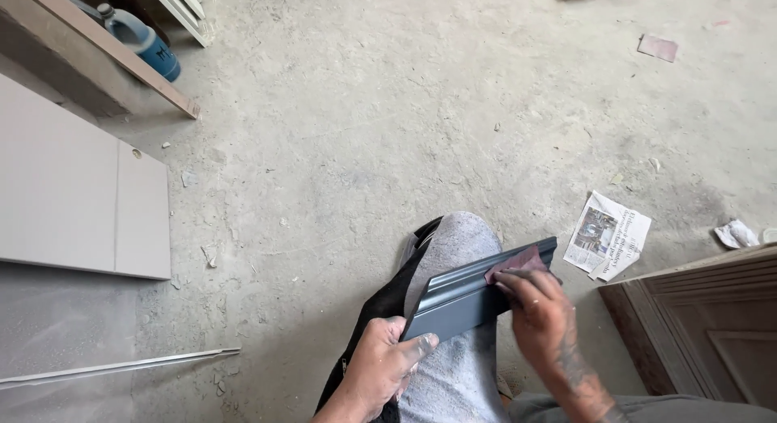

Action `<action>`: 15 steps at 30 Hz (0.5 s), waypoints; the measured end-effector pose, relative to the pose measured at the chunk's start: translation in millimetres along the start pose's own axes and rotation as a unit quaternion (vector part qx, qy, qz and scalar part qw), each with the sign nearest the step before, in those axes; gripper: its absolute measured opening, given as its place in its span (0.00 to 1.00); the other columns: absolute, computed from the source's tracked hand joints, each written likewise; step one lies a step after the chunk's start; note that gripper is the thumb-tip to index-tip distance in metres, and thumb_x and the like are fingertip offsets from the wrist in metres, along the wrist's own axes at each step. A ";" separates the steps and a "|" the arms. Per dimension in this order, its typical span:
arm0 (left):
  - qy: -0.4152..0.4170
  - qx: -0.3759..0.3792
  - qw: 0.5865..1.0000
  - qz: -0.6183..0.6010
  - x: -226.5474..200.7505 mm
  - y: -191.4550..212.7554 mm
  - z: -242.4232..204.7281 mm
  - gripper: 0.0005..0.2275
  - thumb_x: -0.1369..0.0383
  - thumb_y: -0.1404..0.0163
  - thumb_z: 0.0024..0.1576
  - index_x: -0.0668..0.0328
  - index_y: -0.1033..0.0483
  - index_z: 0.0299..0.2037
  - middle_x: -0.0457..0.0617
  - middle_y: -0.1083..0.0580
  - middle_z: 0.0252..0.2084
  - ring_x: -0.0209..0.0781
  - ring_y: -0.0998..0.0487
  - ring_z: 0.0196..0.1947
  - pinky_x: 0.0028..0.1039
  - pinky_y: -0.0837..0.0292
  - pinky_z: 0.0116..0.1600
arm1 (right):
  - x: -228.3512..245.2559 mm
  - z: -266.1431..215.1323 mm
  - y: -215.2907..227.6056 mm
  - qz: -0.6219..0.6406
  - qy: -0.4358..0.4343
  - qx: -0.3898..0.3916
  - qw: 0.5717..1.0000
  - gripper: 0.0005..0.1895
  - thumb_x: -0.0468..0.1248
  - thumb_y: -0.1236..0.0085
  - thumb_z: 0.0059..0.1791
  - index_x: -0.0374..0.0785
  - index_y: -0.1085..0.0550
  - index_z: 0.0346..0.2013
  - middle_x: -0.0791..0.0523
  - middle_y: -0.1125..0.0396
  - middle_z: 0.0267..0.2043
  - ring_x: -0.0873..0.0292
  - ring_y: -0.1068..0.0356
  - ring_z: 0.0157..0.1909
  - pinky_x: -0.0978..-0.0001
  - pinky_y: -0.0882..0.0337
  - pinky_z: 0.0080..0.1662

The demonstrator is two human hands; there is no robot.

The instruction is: Sanding small grey decorative trim pieces using sandpaper to smooth the surface and edges.

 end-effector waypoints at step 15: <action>-0.063 -0.034 0.996 0.052 5.9 -4.1 6.5 0.29 0.67 0.34 0.59 0.47 0.52 0.23 0.36 0.49 0.19 0.26 0.51 0.19 0.28 0.61 0.21 | 57.5 7.1 -3.5 0.027 0.022 -0.019 0.999 0.12 0.27 0.43 0.49 0.37 0.20 0.46 0.51 0.24 0.49 0.52 0.25 0.50 0.61 0.24 0.54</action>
Point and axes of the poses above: each hand's wrist, its own z-axis towards the middle knuckle, its own y-axis out of the back of the hand, x = y × z, the point moved 3 cm from there along z, towards the middle knuckle
